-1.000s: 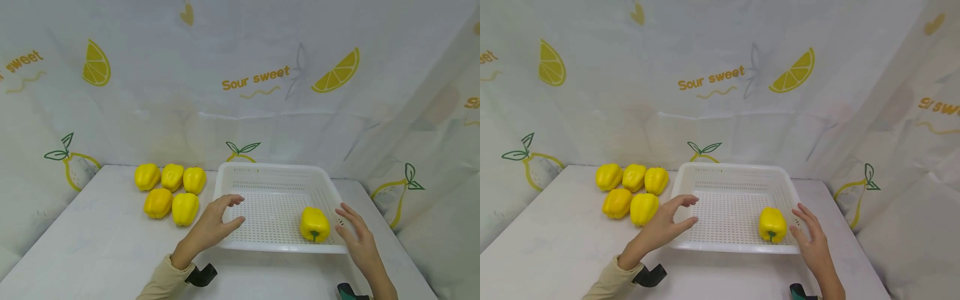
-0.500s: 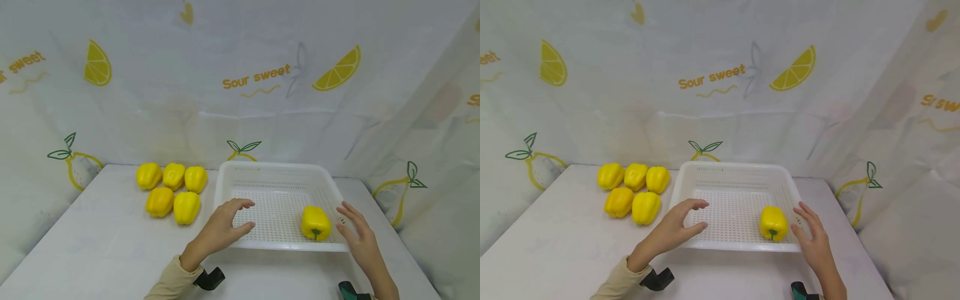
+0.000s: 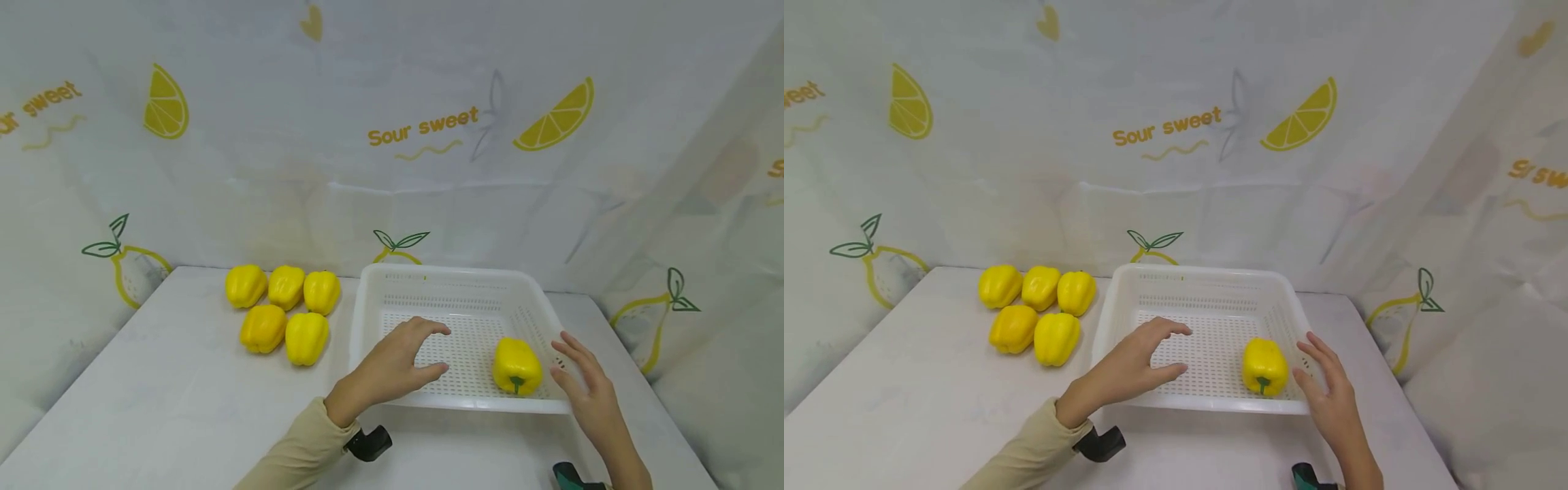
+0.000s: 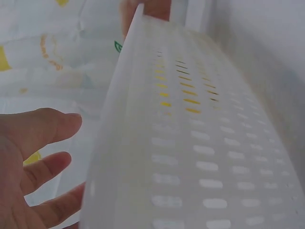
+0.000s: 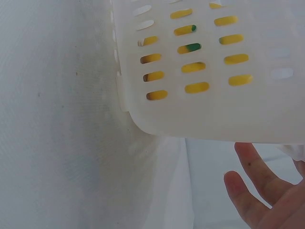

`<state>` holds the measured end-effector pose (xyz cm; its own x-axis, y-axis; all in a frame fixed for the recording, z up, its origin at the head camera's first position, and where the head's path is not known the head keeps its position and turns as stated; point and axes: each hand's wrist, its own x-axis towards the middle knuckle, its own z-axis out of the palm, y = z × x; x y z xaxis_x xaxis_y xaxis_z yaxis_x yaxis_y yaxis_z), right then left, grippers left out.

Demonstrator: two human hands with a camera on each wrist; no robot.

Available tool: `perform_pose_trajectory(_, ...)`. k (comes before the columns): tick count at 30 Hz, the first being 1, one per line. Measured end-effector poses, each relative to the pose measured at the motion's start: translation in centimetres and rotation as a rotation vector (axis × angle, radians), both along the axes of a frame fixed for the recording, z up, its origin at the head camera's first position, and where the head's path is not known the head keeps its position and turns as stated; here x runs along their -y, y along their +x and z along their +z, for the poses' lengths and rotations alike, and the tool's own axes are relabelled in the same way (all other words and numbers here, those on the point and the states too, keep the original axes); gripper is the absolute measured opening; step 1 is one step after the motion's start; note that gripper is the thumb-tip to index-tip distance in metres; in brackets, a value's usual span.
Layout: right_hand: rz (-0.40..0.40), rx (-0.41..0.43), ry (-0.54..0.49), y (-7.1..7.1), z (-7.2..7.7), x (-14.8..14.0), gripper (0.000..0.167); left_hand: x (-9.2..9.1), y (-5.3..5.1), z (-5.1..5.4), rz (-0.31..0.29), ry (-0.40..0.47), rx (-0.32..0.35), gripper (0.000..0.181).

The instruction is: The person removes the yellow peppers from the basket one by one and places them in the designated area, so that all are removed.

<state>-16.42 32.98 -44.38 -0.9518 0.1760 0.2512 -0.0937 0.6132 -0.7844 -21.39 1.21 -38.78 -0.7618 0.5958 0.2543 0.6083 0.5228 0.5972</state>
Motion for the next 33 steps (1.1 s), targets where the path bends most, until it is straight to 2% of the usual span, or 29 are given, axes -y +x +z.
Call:
perform_pose_trajectory(6, 0.006, -0.035, -0.008, 0.1, -0.1, 0.0, 0.045, -2.1, -0.1, 0.3, -0.019, -0.060, -0.014, 0.046)
perform_pose_trajectory(19, 0.001, -0.023, -0.005, 0.0, -0.2, 0.0, 0.045, -5.7, -0.6, 0.0, -0.030, -0.143, -0.040, 0.047)
perform_pose_trajectory(27, 0.000, -0.011, -0.006, 0.0, -0.1, 0.1, 0.046, -7.4, -1.2, -0.6, -0.027, -0.178, -0.037, 0.046)
perform_pose_trajectory(33, -0.002, -0.006, -0.003, 0.0, 0.0, 0.0, 0.046, -8.6, -1.2, -0.6, -0.021, -0.216, -0.011, 0.047)
